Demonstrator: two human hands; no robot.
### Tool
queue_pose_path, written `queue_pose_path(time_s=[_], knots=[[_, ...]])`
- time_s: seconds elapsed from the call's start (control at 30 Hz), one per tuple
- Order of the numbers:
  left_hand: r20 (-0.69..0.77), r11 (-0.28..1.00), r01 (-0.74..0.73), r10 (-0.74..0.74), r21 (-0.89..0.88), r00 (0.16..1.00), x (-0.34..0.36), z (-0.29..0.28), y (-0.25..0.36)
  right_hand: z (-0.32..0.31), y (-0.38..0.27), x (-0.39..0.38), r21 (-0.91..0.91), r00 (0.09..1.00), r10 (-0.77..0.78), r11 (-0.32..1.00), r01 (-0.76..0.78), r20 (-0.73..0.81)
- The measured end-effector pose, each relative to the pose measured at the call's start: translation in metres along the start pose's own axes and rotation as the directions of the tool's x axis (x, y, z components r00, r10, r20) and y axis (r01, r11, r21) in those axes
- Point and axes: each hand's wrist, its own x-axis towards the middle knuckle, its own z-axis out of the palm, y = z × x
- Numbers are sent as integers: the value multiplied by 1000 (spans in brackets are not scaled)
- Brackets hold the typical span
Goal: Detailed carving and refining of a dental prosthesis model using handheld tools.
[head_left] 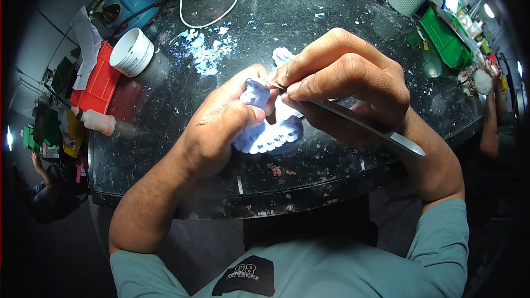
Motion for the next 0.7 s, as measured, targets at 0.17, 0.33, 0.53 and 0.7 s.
queue_pose_path(time_s=[0.17, 0.33, 0.53, 0.7], knots=[[-152, 975, -39, 6, -220, 988, 2, 17, -1, 4, 0, -2, 21, 998, 32, 999, -31, -47], [-223, 997, -82, 83, 14, 971, 3, 18, 8, 7, 2, -8, 44, 997, 71, 997, -70, -17], [-283, 940, -70, 171, 333, 944, 0, 17, 9, 10, -2, -8, 64, 993, 119, 991, -119, 5], [-237, 901, -169, 279, 399, 930, 5, 10, 1, 18, 4, -8, 60, 995, 61, 997, -57, -78]])
